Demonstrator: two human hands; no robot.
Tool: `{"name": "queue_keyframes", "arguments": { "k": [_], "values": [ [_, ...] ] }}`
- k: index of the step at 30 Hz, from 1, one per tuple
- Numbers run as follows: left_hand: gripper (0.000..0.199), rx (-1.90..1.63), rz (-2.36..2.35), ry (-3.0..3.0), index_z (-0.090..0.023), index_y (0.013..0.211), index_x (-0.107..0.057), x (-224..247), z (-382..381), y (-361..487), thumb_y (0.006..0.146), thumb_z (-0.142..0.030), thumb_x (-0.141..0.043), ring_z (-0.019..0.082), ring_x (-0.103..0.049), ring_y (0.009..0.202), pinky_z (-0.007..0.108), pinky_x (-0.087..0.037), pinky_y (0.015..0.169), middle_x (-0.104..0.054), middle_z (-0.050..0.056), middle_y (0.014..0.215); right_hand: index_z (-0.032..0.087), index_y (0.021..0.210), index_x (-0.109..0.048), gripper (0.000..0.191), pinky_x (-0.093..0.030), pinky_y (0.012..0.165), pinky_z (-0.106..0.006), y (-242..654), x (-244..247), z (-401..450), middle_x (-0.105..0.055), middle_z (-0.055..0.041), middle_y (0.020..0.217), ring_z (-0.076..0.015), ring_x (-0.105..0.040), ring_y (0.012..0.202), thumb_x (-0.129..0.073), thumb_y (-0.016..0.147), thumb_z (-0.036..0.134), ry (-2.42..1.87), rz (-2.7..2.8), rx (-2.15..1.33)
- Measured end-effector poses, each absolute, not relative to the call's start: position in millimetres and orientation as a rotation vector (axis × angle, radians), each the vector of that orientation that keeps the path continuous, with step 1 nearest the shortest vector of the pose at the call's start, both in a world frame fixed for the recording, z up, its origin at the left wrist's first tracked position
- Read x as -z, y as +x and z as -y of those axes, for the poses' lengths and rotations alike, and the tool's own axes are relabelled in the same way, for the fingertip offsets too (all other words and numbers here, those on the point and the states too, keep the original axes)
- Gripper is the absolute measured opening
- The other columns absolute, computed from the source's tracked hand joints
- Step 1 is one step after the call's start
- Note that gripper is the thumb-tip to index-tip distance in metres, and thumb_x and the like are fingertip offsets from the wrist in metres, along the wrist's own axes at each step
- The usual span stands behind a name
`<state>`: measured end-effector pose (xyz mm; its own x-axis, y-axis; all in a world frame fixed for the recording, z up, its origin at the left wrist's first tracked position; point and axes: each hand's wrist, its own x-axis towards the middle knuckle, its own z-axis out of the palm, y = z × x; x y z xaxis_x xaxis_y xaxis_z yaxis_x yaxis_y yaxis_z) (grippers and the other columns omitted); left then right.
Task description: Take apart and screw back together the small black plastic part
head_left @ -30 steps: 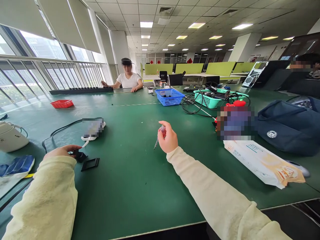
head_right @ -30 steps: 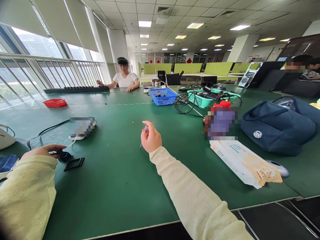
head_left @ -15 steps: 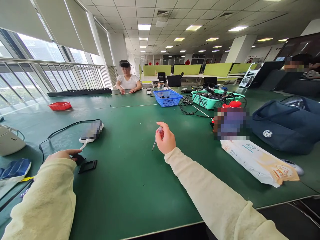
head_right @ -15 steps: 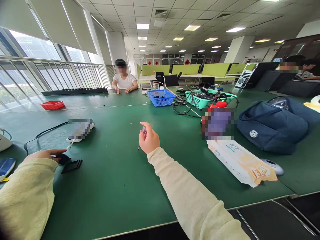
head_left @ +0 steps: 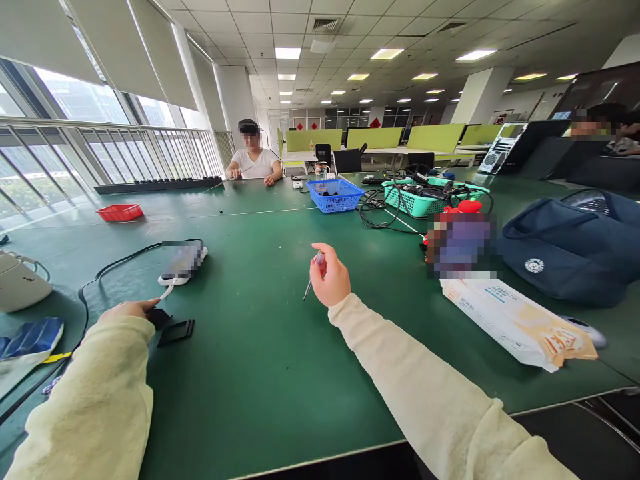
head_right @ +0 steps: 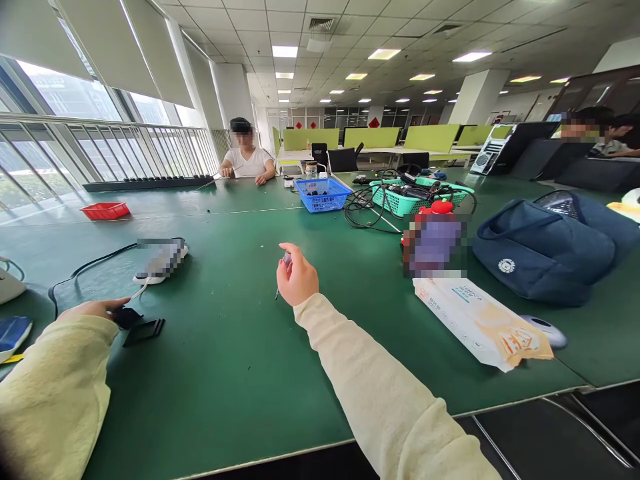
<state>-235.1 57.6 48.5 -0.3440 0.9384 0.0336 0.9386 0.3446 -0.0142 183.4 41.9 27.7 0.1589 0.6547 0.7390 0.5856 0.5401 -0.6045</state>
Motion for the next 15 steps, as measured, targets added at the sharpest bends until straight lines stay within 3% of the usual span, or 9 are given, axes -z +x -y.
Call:
{"name": "queue_keyframes", "arguments": {
  "k": [6,10,15],
  "values": [
    [0.051,-0.214,2.658,-1.671,-0.032,0.134,-0.058,-61.4,-47.8,-219.8,0.083,-0.027,-0.053,0.028,-0.067,0.099,0.034,-0.053,0.081,-0.070,0.008,0.113,0.019,0.116,-0.055,0.032,-0.047,0.057,-0.025,183.2,-26.2,-43.0,-0.063,-0.0005,0.074,-0.0120,-0.053,0.054,-0.045,0.086,0.021,-1.108,1.491,-0.057],
    [0.053,-0.251,2.648,-1.684,-0.034,0.131,-0.060,-64.6,-50.2,-221.8,0.080,-0.021,-0.054,0.026,-0.067,0.100,0.032,-0.054,0.081,-0.071,0.005,0.109,0.020,0.116,-0.055,0.032,-0.047,0.058,-0.025,183.7,-26.1,-43.7,-0.064,-0.0003,0.075,-0.0118,-0.053,0.055,-0.046,0.086,0.021,-1.108,1.492,-0.063],
    [0.045,-0.161,2.646,-1.675,-0.033,0.124,-0.066,-56.7,-58.7,-233.2,0.082,-0.023,-0.052,0.025,-0.068,0.087,0.034,-0.055,0.075,-0.073,0.006,0.097,0.020,0.116,-0.055,0.032,-0.047,0.058,-0.026,183.9,-26.8,-43.6,-0.063,-0.0004,0.074,-0.0120,-0.053,0.055,-0.046,0.086,0.022,-1.110,1.492,-0.077]
  ]
}}
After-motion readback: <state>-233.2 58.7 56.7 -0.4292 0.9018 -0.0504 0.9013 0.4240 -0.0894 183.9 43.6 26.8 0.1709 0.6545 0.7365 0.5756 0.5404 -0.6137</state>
